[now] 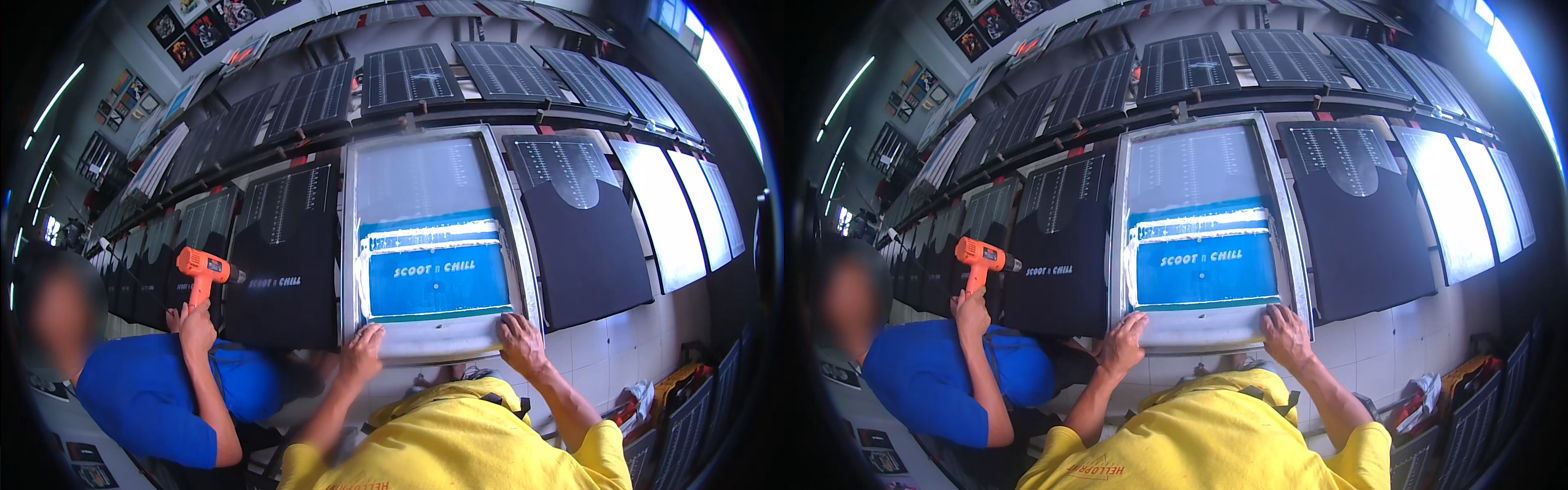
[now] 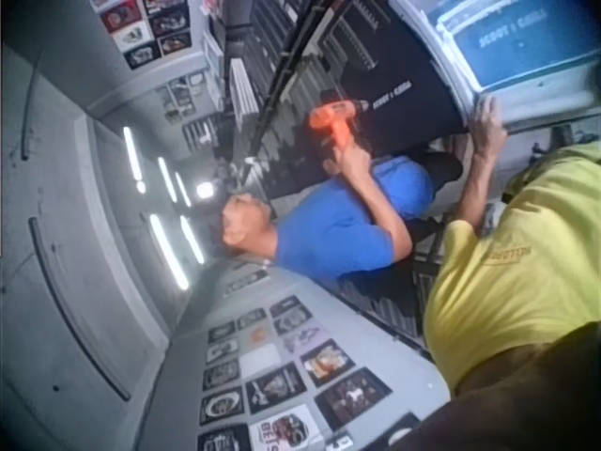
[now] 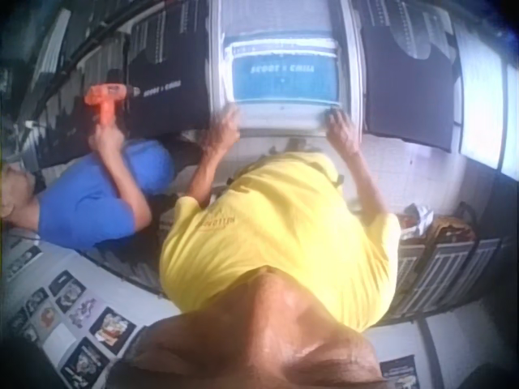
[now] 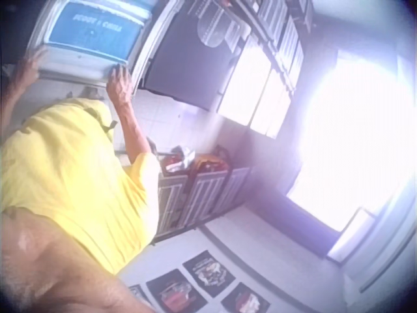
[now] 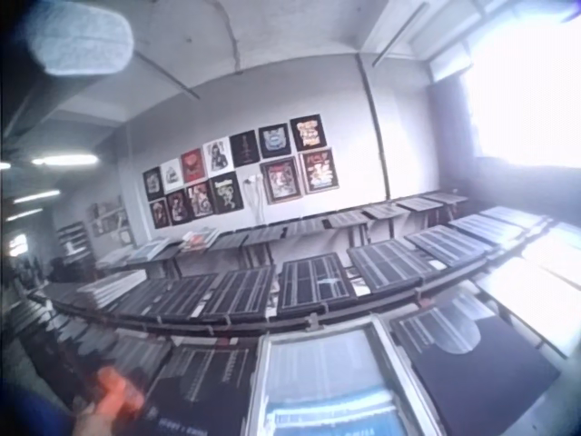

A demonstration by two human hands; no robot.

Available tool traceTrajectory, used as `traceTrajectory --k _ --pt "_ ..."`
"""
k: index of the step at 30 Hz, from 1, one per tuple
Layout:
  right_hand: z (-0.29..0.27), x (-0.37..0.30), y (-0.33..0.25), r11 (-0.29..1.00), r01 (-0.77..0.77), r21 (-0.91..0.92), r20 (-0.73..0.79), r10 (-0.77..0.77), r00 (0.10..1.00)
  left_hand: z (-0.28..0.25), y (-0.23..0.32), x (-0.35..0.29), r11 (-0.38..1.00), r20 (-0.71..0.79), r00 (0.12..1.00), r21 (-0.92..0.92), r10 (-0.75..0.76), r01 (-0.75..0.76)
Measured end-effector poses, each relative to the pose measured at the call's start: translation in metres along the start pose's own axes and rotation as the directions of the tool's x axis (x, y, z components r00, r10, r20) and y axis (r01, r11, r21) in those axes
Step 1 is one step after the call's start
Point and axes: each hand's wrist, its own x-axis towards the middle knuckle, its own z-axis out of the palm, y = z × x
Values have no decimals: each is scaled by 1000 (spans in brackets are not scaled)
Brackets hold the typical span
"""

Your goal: The person uses a squeegee to press ink through a screen stencil onto black shirts lined up on a rack.

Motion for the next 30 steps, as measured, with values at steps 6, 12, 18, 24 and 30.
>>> traceTrajectory --k 6,12,18,24,30 --pt "7 -22 -10 999 -51 8 145 49 988 15 2 -24 999 101 995 38 1 -5" --pt "6 -24 -10 997 -62 44 151 54 987 14 6 -27 998 155 988 70 -9 -2" --pt "-9 -21 16 923 -253 290 -62 282 957 -20 4 -15 999 122 992 4 -44 43" --pt "37 -6 56 672 -460 580 -155 646 748 33 -60 -21 791 -175 779 -263 -602 553" --pt "55 -4 65 517 -488 703 -115 761 639 51 -84 -7 771 -256 727 -212 -637 601"
